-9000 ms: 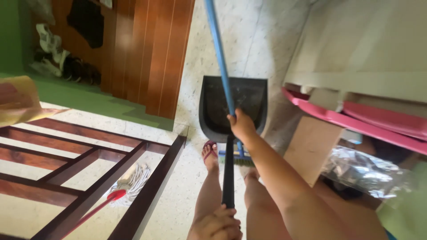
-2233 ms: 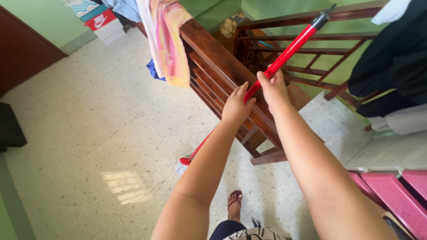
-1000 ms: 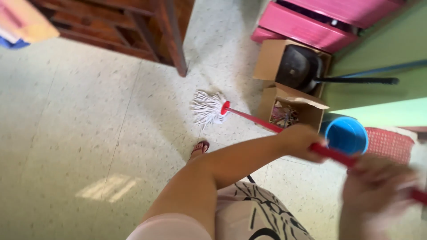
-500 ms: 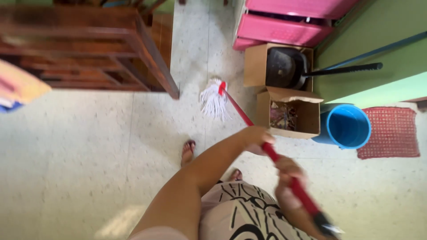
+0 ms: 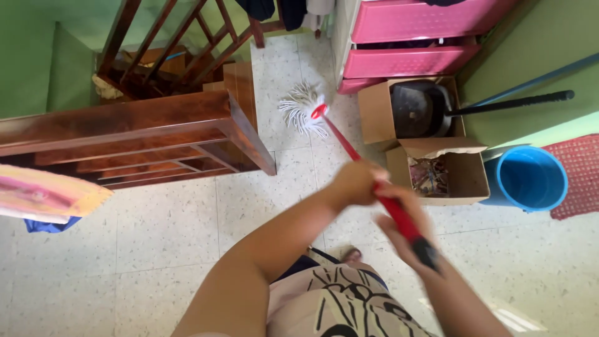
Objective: Mop the floor using a red-handled mop and a blue bucket.
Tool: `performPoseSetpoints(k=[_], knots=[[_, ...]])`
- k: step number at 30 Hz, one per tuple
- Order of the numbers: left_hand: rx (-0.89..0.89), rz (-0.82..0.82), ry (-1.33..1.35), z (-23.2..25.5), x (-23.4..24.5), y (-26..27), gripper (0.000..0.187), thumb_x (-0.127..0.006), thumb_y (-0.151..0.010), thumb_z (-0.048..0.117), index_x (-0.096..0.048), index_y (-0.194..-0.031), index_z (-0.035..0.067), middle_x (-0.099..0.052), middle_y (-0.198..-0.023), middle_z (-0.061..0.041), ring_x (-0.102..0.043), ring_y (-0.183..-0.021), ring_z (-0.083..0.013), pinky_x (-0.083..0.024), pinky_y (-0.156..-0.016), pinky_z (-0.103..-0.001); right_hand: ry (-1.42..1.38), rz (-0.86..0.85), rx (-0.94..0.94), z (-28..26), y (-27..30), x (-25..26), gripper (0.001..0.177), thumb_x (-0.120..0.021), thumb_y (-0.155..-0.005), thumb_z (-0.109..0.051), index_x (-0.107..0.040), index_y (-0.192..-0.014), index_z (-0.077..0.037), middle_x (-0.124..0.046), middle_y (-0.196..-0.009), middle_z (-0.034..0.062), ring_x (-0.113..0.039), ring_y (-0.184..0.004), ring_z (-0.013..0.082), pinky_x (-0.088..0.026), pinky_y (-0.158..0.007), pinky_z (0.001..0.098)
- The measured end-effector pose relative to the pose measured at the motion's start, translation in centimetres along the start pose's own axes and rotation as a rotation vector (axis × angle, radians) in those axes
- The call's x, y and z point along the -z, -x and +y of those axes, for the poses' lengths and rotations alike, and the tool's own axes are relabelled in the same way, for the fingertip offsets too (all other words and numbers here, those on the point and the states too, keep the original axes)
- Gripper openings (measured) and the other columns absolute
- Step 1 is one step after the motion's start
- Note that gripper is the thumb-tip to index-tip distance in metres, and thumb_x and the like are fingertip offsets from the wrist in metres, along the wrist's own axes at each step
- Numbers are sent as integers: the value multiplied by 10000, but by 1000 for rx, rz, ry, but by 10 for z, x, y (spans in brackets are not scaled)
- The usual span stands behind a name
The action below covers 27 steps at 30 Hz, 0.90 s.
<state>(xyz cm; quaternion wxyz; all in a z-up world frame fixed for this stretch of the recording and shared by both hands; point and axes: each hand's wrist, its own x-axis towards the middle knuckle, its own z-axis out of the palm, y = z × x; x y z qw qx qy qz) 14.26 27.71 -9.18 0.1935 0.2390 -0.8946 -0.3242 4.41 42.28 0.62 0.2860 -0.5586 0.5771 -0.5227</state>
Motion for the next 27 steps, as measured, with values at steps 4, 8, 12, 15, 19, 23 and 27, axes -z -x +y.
performPoseSetpoints(k=[4, 8, 12, 15, 19, 23, 27], knots=[[-110, 30, 187, 69, -6, 6, 158, -745, -670, 214, -703, -822, 203, -708, -842, -51, -696, -831, -310, -550, -695, -462, 20, -46, -129, -25, 48, 71, 70, -671, -929, -65, -602, -940, -70, -730, -1228, 143, -640, -1322, 300, -535, -1014, 374], [-37, -29, 134, 86, -25, 3, 99, -757, -734, 238, -694, -774, 174, -701, -813, -70, -696, -797, -313, -548, -693, -462, 68, -59, -105, 15, 71, 86, 155, -610, -1007, -104, -564, -863, -70, -746, -1085, 119, -675, -1298, 296, -527, -1067, 385], [87, -182, 102, 62, -31, -24, 153, -721, -813, 231, -665, -721, 123, -695, -791, -74, -706, -783, -286, -564, -687, -440, 68, 26, -141, 37, 46, 79, 203, -561, -1046, -107, -573, -851, -54, -736, -1059, 124, -662, -1301, 313, -506, -1095, 393], [84, -84, 116, 18, -29, -45, 129, -723, -796, 201, -668, -717, 116, -702, -789, -82, -699, -815, -306, -559, -717, -448, 100, 15, -124, 49, -6, 61, 196, -549, -1044, -99, -599, -866, -32, -736, -1062, 122, -665, -1282, 306, -514, -1061, 386], [25, 138, 134, -68, -8, -78, 93, -734, -773, 189, -674, -769, 118, -709, -830, -102, -687, -869, -343, -547, -794, -473, 16, -27, 2, 81, -87, 15, 204, -578, -1069, -104, -605, -879, -33, -742, -1108, 117, -675, -1292, 283, -531, -1088, 365], [17, 195, 62, -166, 28, -111, 146, -734, -829, 209, -636, -781, 113, -697, -849, -103, -670, -908, -346, -544, -817, -471, 63, 48, -95, 99, -176, -43, 110, -629, -1022, -109, -674, -981, -17, -749, -1201, 143, -699, -1066, 234, -540, -961, 312], [53, 152, -21, -250, 82, -148, 207, -767, -793, 266, -631, -827, 113, -683, -848, -105, -659, -897, -359, -535, -789, -464, 98, -131, -8, 110, -288, -99, 146, -708, -945, -106, -682, -1062, -22, -714, -1245, 170, -686, -1190, 265, -519, -1013, 349]])
